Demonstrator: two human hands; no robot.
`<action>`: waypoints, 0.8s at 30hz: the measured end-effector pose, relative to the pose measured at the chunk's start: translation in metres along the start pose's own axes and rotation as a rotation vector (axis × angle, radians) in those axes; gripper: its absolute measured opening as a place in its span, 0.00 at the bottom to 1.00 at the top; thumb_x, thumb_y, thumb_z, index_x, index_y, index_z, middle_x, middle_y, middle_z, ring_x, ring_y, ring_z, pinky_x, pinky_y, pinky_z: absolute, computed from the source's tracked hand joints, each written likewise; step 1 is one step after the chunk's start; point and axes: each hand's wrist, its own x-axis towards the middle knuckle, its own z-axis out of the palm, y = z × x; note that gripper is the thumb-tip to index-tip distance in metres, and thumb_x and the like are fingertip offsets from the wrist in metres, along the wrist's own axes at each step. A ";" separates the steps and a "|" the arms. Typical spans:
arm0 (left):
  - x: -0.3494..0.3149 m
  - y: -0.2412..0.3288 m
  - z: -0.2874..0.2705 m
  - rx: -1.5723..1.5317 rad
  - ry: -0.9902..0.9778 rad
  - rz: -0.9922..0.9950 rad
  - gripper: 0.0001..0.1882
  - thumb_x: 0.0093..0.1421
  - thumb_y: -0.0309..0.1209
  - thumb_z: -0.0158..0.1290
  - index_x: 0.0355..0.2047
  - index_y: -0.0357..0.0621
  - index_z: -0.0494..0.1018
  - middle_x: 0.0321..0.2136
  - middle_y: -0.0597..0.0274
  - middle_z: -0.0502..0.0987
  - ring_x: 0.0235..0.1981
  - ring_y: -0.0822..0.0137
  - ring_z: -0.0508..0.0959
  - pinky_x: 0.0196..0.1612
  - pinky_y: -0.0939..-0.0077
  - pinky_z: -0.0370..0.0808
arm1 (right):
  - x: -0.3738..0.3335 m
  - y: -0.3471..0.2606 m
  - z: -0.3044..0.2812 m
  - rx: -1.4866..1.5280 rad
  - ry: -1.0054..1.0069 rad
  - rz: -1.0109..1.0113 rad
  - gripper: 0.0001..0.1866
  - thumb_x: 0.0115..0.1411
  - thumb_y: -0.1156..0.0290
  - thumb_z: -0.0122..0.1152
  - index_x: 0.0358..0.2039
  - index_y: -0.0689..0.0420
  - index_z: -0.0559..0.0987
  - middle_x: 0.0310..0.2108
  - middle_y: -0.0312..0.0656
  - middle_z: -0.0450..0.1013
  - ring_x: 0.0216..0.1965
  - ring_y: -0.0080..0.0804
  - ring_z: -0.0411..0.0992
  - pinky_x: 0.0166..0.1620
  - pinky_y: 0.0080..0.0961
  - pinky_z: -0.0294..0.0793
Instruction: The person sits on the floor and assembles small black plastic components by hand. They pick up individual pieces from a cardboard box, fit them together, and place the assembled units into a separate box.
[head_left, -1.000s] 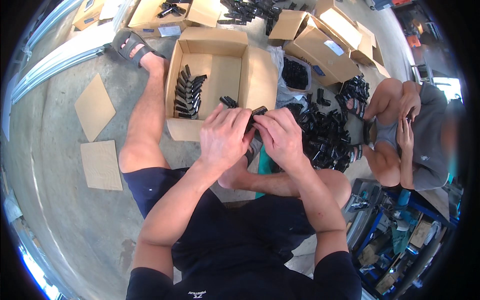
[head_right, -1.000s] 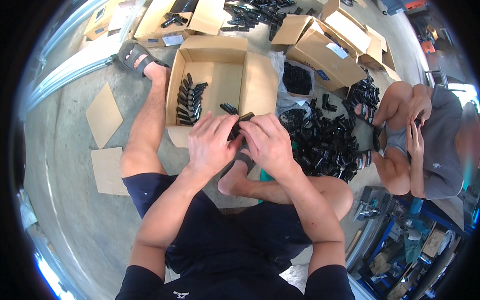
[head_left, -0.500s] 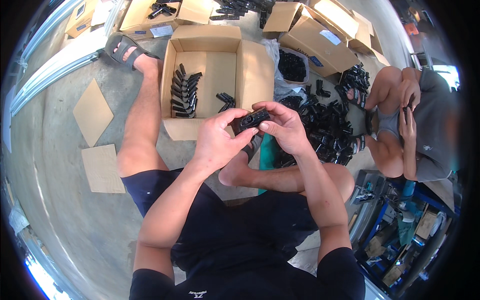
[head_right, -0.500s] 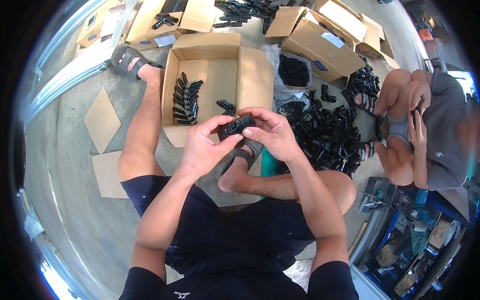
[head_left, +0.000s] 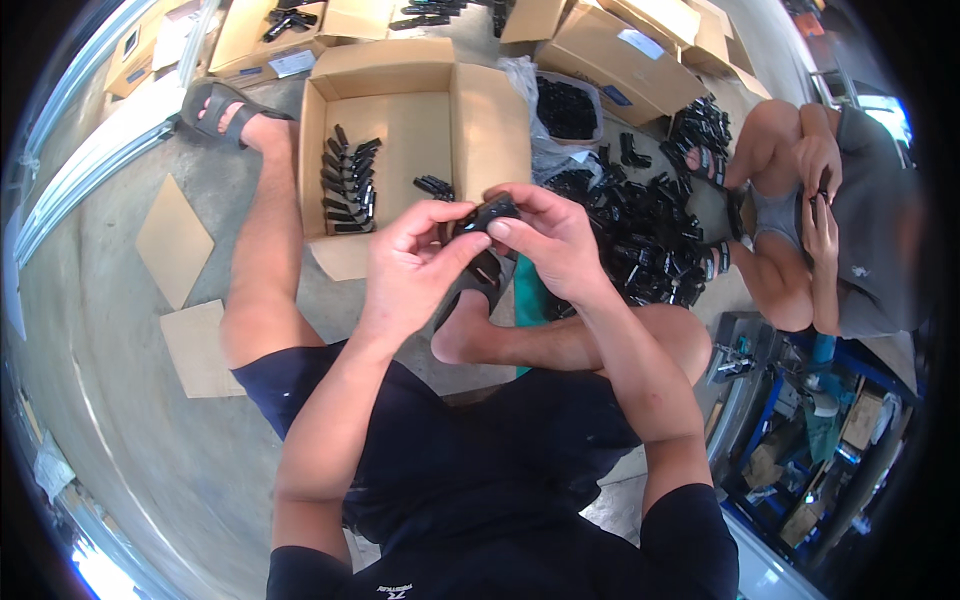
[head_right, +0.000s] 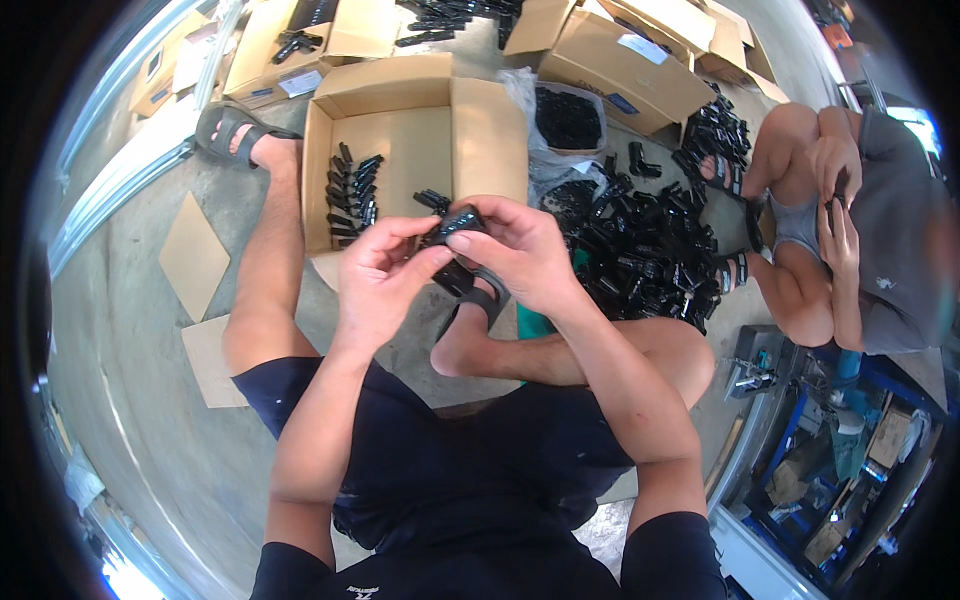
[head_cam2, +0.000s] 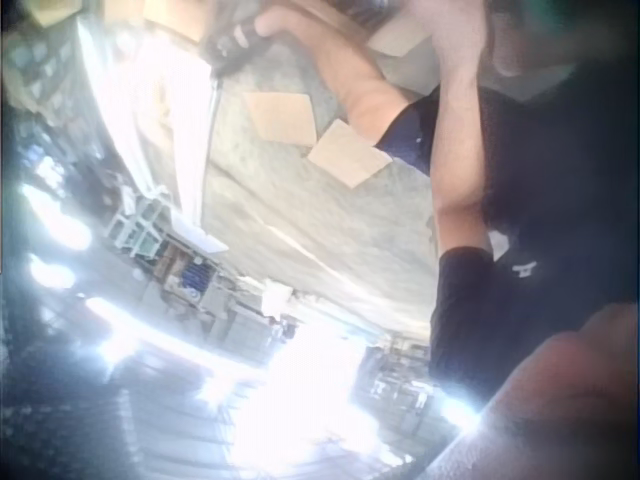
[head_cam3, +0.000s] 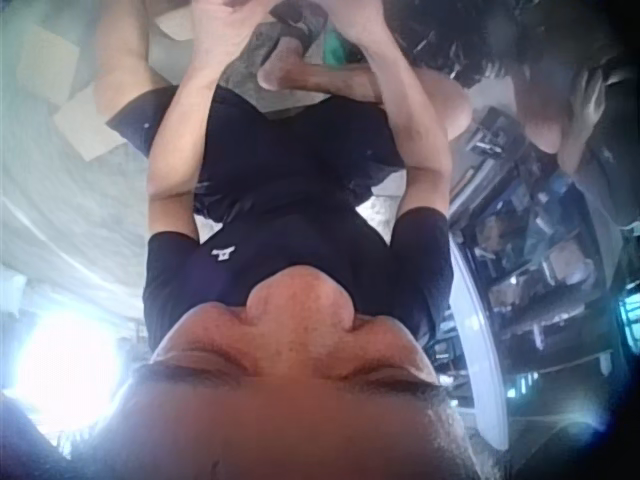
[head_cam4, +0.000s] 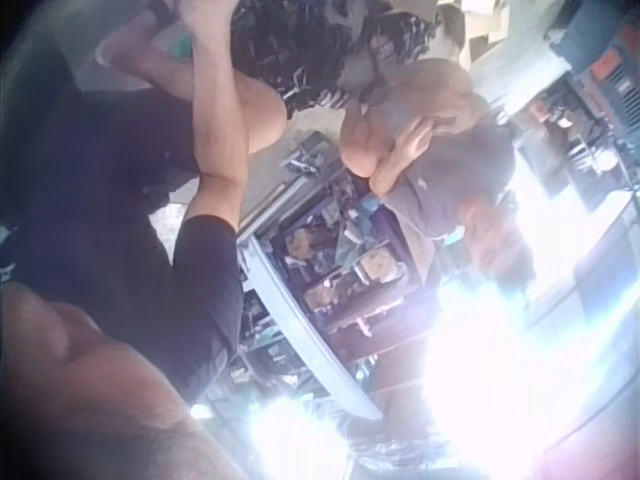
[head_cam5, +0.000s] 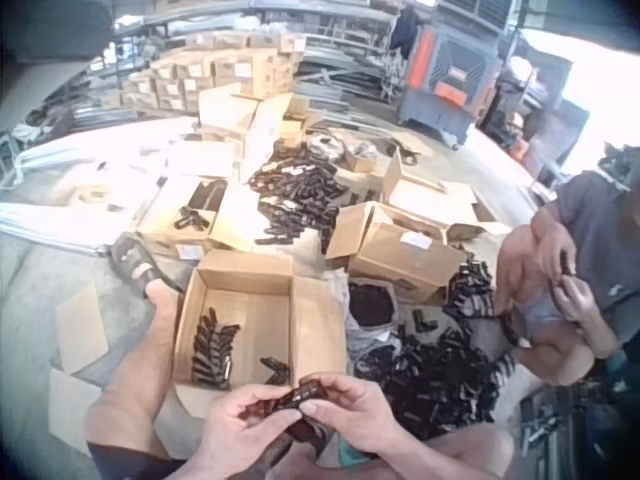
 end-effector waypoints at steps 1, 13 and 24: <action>0.001 0.001 0.001 -0.041 0.020 0.006 0.15 0.63 0.16 0.60 0.50 0.32 0.76 0.42 0.57 0.82 0.42 0.72 0.82 0.46 0.78 0.81 | 0.002 -0.005 0.002 -0.040 -0.013 0.006 0.18 0.65 0.73 0.66 0.54 0.64 0.79 0.42 0.38 0.80 0.38 0.21 0.76 0.43 0.21 0.78; 0.013 0.003 -0.020 -0.361 0.265 -0.169 0.13 0.68 0.29 0.58 0.51 0.38 0.76 0.43 0.51 0.82 0.42 0.58 0.85 0.50 0.62 0.84 | 0.091 0.094 -0.212 -1.395 0.396 0.258 0.10 0.60 0.64 0.65 0.37 0.55 0.87 0.39 0.51 0.82 0.42 0.53 0.81 0.48 0.45 0.79; 0.027 -0.003 -0.022 -0.407 0.353 -0.254 0.13 0.68 0.32 0.58 0.50 0.40 0.75 0.43 0.50 0.83 0.41 0.57 0.85 0.47 0.61 0.85 | 0.116 0.156 -0.174 -1.244 0.665 0.495 0.11 0.59 0.65 0.66 0.40 0.54 0.87 0.40 0.54 0.82 0.45 0.55 0.80 0.50 0.45 0.79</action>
